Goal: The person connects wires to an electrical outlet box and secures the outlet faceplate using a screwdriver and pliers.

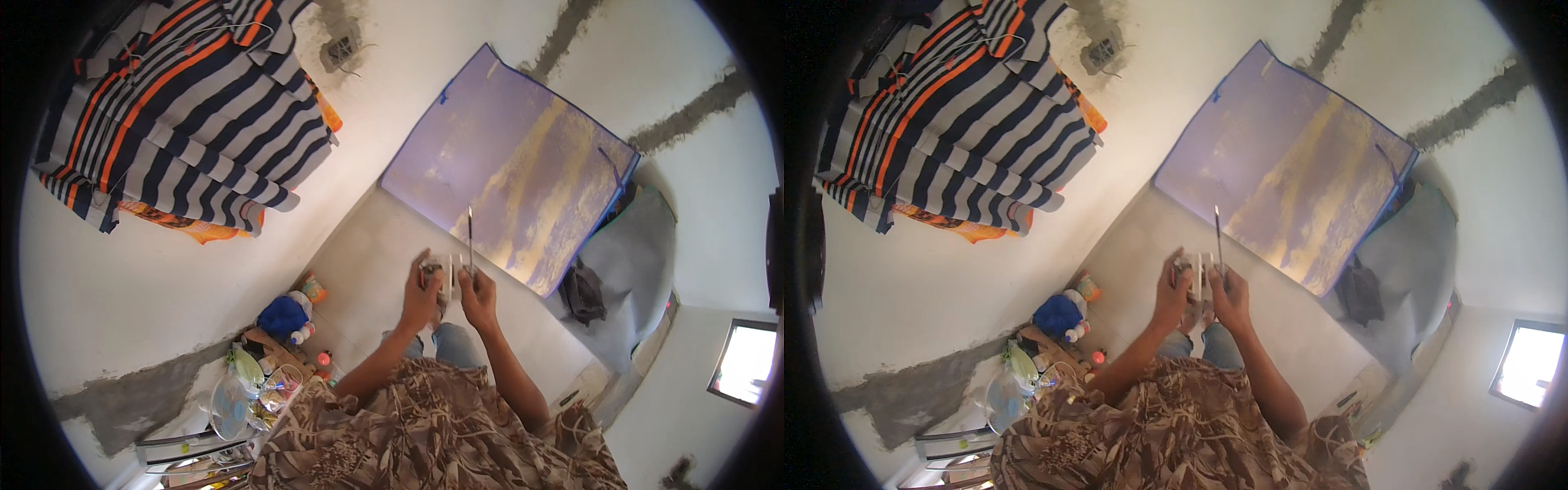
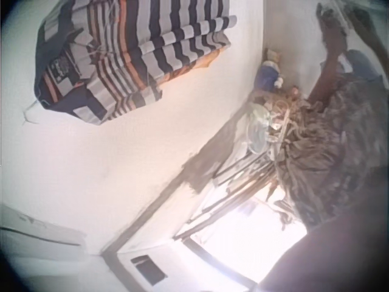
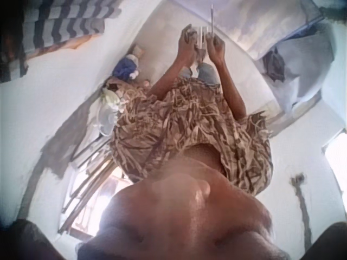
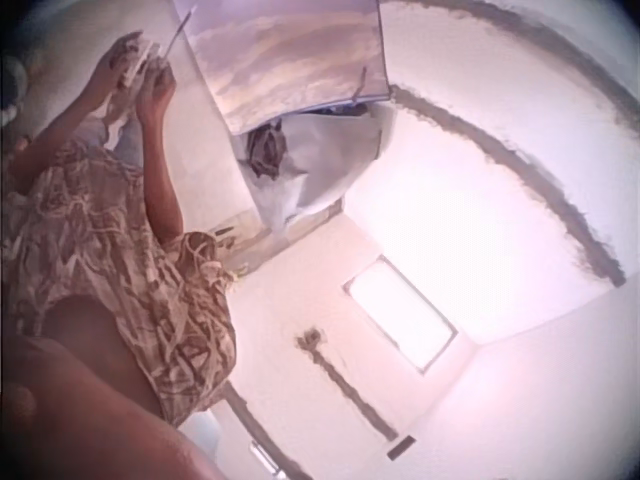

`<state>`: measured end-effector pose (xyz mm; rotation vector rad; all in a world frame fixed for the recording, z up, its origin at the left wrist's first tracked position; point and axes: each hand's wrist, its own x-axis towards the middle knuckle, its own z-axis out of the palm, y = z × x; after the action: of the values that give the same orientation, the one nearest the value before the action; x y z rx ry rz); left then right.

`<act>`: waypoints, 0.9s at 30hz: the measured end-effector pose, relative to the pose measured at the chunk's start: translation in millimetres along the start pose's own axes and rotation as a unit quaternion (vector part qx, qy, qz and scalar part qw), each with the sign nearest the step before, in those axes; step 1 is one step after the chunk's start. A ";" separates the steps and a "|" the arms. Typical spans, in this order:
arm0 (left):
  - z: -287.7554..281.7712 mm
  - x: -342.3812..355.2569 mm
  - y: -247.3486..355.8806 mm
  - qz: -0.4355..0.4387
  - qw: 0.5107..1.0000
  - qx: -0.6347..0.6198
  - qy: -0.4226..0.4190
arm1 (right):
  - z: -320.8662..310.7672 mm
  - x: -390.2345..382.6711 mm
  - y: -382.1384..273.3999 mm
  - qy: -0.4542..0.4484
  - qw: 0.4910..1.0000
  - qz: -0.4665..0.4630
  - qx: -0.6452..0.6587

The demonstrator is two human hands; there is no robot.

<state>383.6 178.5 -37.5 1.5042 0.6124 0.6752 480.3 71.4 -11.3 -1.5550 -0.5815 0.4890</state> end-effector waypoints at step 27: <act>-149.8 40.2 -283.3 -0.221 0.740 -0.634 0.048 | 101.7 80.4 284.8 0.011 0.978 0.209 0.002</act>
<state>308.1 322.2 -316.7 0.0198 0.3820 0.5712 499.3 193.0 -299.0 -1.6823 -0.2314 0.7874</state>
